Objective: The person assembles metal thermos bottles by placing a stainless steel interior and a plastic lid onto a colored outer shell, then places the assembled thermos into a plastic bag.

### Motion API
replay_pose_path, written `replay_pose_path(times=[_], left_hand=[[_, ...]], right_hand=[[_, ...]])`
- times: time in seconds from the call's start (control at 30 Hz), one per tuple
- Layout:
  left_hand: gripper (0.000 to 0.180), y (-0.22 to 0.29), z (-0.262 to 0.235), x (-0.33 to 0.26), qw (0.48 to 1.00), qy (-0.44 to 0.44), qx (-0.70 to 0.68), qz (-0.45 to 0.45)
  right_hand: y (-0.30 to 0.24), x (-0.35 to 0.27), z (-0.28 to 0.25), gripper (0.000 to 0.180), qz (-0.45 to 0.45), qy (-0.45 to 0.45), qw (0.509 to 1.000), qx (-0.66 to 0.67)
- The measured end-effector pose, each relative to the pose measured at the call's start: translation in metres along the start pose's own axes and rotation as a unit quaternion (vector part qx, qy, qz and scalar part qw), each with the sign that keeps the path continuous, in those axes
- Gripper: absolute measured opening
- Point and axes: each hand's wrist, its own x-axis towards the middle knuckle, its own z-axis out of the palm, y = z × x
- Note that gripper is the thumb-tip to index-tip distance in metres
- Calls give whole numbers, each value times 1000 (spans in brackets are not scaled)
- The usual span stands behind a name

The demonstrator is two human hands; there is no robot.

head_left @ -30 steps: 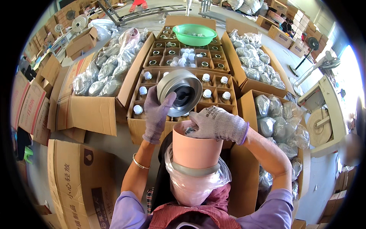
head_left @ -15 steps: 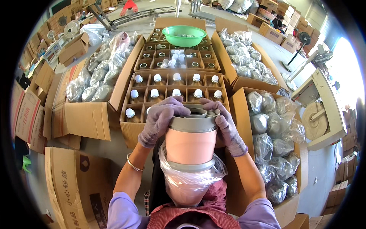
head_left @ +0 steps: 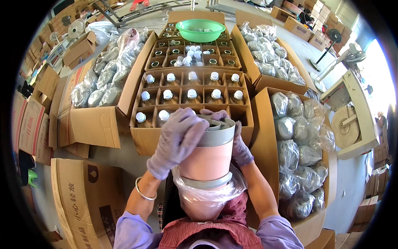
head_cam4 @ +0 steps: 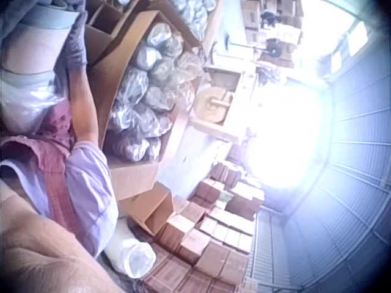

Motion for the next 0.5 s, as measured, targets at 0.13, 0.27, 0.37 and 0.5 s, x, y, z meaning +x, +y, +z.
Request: replay_pose_path(times=[0.13,0.27,0.37,0.5], left_hand=[[20,5,3,0,999,12,6,-43],[42,-34,-5,-7,921,10,-323,-217],[49,-92,28,-16,815,4,-529,-235],[51,-98,22,1,899,-111,-399,-140]], right_hand=[[4,-2,5,72,21,4,999,27],[-26,-15,27,48,-61,87,938,-331],[-56,-13,65,40,-156,98,787,-589],[-87,-10,69,29,-109,73,753,-644]])
